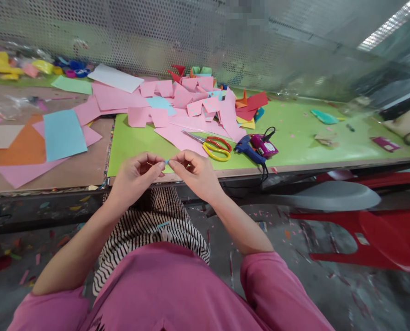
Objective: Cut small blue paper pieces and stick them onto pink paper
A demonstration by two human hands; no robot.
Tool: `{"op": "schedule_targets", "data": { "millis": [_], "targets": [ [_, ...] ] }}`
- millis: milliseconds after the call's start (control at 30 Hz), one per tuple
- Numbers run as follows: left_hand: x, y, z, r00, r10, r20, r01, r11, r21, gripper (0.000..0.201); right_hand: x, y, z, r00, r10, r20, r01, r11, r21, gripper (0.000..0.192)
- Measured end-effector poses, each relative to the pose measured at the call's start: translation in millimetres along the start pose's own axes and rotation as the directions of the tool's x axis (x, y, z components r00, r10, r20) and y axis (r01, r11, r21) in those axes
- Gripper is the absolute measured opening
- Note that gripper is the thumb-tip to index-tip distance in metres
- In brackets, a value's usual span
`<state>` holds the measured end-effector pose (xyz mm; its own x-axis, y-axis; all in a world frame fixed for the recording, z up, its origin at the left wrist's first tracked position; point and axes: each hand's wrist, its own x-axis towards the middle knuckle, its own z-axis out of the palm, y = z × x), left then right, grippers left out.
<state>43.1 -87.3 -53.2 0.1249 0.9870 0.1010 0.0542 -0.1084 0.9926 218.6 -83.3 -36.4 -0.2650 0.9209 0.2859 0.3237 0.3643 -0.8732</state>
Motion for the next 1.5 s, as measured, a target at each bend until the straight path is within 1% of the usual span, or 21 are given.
{"op": "schedule_targets", "data": {
  "millis": [100, 167, 233, 300, 367, 433, 467, 533, 633, 800, 933, 967, 1000, 1033, 1067, 1100, 1133, 1200, 1267, 1367, 1500],
  "targets": [
    [0, -3, -1.9, 0.999, 0.037, 0.021, -0.038, 0.997, 0.071, 0.023, -1, -1, -2, 0.997, -0.07, 0.015, 0.072, 0.985, -0.158, 0.017],
    [2, -6, -3.8, 0.999, 0.029, 0.044, -0.032, 0.998, 0.061, 0.021, -1, 2, -10, 0.992, -0.115, 0.06, 0.127, 0.958, -0.259, 0.017],
    [4, -7, -6.3, 0.999, -0.009, 0.042, 0.01, 1.0, -0.022, 0.018, 3, 10, -28, 0.988, -0.12, 0.093, 0.146, 0.913, -0.38, 0.019],
    [6, -7, -8.6, 0.996, -0.082, 0.036, 0.087, 0.983, -0.159, 0.021, 8, 23, -53, 0.995, -0.084, 0.054, 0.099, 0.8, -0.591, 0.025],
    [9, -5, -10.2, 0.982, -0.175, 0.068, 0.188, 0.934, -0.303, 0.028, 16, 39, -79, 1.0, 0.006, 0.005, 0.0, 0.609, -0.793, 0.034],
    [11, -2, -10.5, 0.958, -0.26, 0.125, 0.288, 0.859, -0.423, 0.035, 23, 54, -100, 0.98, 0.201, 0.01, -0.08, 0.433, -0.898, 0.044],
    [12, 0, -10.4, 0.946, -0.287, 0.151, 0.324, 0.819, -0.474, 0.037, 27, 60, -108, 0.96, 0.28, 0.031, -0.083, 0.387, -0.918, 0.047],
    [14, 4, -9.9, 0.931, -0.314, 0.188, 0.364, 0.748, -0.556, 0.04, 34, 67, -117, 0.937, 0.345, 0.061, -0.071, 0.356, -0.932, 0.05],
    [14, 9, -9.9, 0.925, -0.322, 0.203, 0.374, 0.672, -0.64, 0.039, 45, 72, -123, 0.929, 0.362, 0.08, -0.058, 0.354, -0.933, 0.051],
    [10, 17, -11.7, 0.923, -0.334, 0.19, 0.356, 0.562, -0.747, 0.033, 61, 71, -128, 0.902, 0.423, 0.086, -0.075, 0.351, -0.933, 0.031],
    [8, 20, -12.6, 0.919, -0.347, 0.188, 0.345, 0.477, -0.808, 0.025, 54, 57, -131, 0.934, 0.356, 0.017, -0.112, 0.337, -0.935, 0.042],
    [7, 20, -12.7, 0.917, -0.352, 0.188, 0.344, 0.46, -0.819, 0.023, 49, 52, -130, 0.946, 0.326, -0.003, -0.123, 0.35, -0.929, 0.044],
    [7, 20, -12.6, 0.915, -0.356, 0.189, 0.343, 0.442, -0.829, 0.02, 41, 46, -129, 0.957, 0.29, -0.021, -0.14, 0.395, -0.908, 0.044],
    [7, 20, -12.4, 0.913, -0.361, 0.188, 0.341, 0.425, -0.839, 0.018, 33, 39, -126, 0.967, 0.251, -0.034, -0.168, 0.538, -0.826, 0.042],
    [7, 20, -12.0, 0.911, -0.367, 0.186, 0.338, 0.409, -0.848, 0.016, 23, 32, -122, 0.97, 0.243, -0.021, -0.193, 0.713, -0.674, 0.039],
    [6, 20, -11.5, 0.91, -0.372, 0.184, 0.335, 0.394, -0.856, 0.015, 13, 25, -116, 0.965, 0.261, 0.0, -0.233, 0.861, -0.453, 0.037],
    [6, 20, -10.9, 0.908, -0.377, 0.184, 0.333, 0.382, -0.862, 0.014, 2, 18, -108, 0.951, 0.302, 0.07, -0.279, 0.932, -0.23, 0.039],
    [5, 20, -9.8, 0.908, -0.376, 0.184, 0.327, 0.364, -0.872, 0.014, -18, 5, -90, 0.913, 0.329, 0.242, -0.355, 0.932, 0.071, 0.051],
    [3, 21, -9.0, 0.913, -0.362, 0.188, 0.321, 0.352, -0.879, 0.014, -34, -6, -72, 0.873, 0.287, 0.395, -0.394, 0.892, 0.221, 0.064],
    [1, 22, -9.2, 0.922, -0.339, 0.187, 0.309, 0.353, -0.883, 0.015, -47, -15, -55, 0.814, 0.237, 0.53, -0.426, 0.864, 0.268, 0.076],
    [0, 22, -9.8, 0.93, -0.316, 0.186, 0.301, 0.368, -0.88, 0.014, -53, -13, -48, 0.763, 0.262, 0.591, -0.484, 0.837, 0.254, 0.079]
  ]
}}
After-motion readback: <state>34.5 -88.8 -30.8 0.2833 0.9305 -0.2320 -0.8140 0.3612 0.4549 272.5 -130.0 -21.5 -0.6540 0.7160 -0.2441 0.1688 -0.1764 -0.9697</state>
